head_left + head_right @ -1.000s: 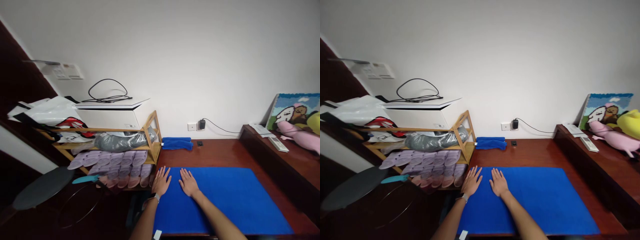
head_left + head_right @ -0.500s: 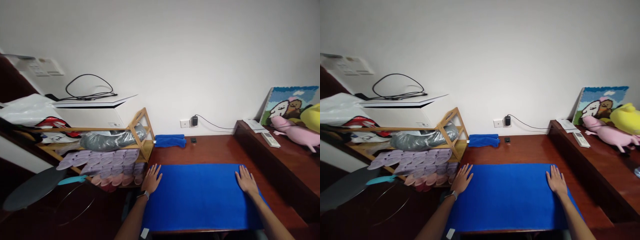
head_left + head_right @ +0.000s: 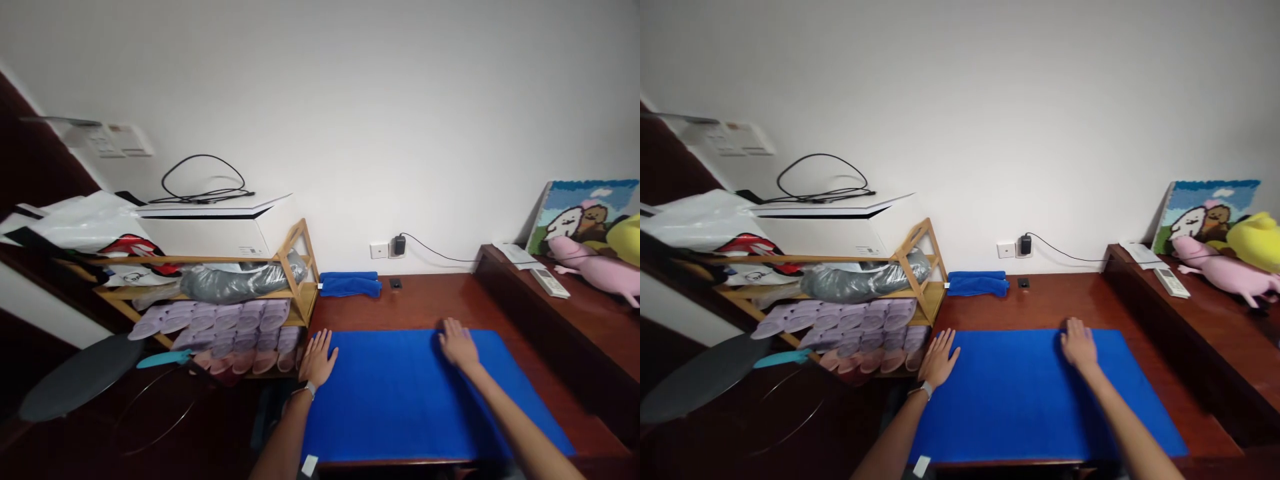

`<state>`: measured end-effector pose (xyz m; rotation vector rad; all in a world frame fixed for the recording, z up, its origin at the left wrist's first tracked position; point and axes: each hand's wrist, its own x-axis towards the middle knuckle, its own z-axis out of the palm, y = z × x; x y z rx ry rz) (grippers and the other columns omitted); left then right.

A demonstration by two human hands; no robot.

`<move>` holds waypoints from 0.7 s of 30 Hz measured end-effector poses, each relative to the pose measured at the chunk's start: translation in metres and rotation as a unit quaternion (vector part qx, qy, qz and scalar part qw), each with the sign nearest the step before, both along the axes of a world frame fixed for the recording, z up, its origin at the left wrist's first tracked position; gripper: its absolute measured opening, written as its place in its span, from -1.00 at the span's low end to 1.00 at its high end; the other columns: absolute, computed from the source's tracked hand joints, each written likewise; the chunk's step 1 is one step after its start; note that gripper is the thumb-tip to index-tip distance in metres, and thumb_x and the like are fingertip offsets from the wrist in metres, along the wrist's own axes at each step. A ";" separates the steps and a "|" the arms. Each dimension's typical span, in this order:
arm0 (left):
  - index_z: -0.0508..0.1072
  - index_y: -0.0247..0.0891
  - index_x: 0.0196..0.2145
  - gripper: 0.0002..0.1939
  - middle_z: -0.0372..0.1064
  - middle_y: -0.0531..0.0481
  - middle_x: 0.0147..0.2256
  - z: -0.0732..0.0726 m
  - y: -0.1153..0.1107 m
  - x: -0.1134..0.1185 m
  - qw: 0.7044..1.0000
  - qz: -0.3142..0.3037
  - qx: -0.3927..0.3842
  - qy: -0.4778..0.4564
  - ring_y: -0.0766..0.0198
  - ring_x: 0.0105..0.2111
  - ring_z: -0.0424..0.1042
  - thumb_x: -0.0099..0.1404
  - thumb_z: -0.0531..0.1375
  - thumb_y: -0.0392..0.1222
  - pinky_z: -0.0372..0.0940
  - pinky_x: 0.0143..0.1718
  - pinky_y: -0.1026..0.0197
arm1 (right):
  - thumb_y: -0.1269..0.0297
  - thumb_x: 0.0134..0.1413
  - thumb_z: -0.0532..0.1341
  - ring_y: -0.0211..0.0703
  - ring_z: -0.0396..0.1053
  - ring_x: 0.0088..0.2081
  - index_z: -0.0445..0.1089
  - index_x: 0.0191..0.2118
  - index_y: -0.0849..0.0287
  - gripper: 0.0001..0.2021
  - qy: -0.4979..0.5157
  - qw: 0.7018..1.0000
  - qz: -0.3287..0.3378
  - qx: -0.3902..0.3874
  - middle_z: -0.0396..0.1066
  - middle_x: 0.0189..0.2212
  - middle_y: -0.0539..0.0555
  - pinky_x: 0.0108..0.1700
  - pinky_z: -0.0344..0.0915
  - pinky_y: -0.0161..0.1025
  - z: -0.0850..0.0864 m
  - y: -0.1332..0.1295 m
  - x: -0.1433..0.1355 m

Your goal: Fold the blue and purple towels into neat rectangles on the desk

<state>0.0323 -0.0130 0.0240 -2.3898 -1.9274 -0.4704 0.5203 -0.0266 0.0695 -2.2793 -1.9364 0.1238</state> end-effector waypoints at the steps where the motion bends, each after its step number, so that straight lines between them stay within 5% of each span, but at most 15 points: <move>1: 0.06 -0.17 0.48 -0.33 0.08 -0.15 0.44 0.000 0.000 0.000 1.000 0.001 0.000 -0.001 0.02 0.45 0.02 0.53 -0.06 0.11 -0.04 0.44 -0.15 | 0.12 0.35 -0.14 0.19 -0.11 0.49 0.04 0.47 0.40 -0.30 0.013 0.998 0.059 0.021 -0.01 0.47 0.31 0.48 -0.23 0.17 0.006 0.000 -0.043; 6: 0.10 -0.22 0.46 -0.33 0.05 -0.16 0.45 0.000 -0.001 0.000 1.000 0.000 -0.008 -0.002 0.03 0.45 0.01 0.53 -0.08 0.11 -0.04 0.44 -0.13 | 0.03 0.42 -0.16 0.02 -0.18 0.51 -0.06 0.51 0.27 -0.32 0.105 0.953 0.283 -0.019 -0.10 0.50 0.18 0.49 -0.23 0.07 0.012 -0.010 -0.237; 8: 0.12 -0.25 0.45 -0.33 0.06 -0.17 0.45 0.001 -0.001 0.000 1.000 0.001 -0.009 0.000 0.03 0.45 0.01 0.53 -0.09 0.11 -0.03 0.43 -0.12 | 0.02 0.44 -0.19 0.00 -0.21 0.52 -0.08 0.52 0.28 -0.32 0.121 0.944 0.305 -0.039 -0.14 0.51 0.19 0.50 -0.25 0.06 0.008 -0.013 -0.270; 10: 0.11 -0.22 0.46 -0.34 0.07 -0.16 0.44 0.001 -0.001 0.000 1.000 0.002 -0.006 -0.002 0.04 0.45 0.03 0.53 -0.08 0.12 -0.02 0.43 -0.13 | 0.00 0.45 -0.21 -0.01 -0.23 0.52 -0.09 0.52 0.28 -0.31 0.123 0.944 0.304 -0.044 -0.16 0.51 0.19 0.50 -0.29 0.06 0.004 -0.013 -0.269; 14: 0.11 -0.21 0.46 -0.33 0.05 -0.16 0.45 0.003 -0.001 0.000 1.000 0.002 -0.012 -0.003 0.04 0.45 0.01 0.53 -0.09 0.13 -0.04 0.44 -0.13 | -0.07 0.43 -0.22 -0.03 -0.24 0.52 -0.10 0.52 0.28 -0.27 0.086 0.968 0.233 -0.045 -0.17 0.51 0.16 0.50 -0.31 0.04 -0.003 -0.007 -0.181; 21: 0.10 -0.22 0.46 -0.33 0.04 -0.16 0.46 0.007 0.000 0.000 1.000 0.007 -0.024 0.002 0.03 0.45 0.01 0.53 -0.08 0.12 -0.04 0.44 -0.12 | -0.06 0.39 -0.27 0.03 -0.23 0.52 -0.13 0.52 0.31 -0.24 -0.003 0.998 -0.026 -0.059 -0.15 0.52 0.16 0.49 -0.24 0.07 -0.032 -0.009 0.076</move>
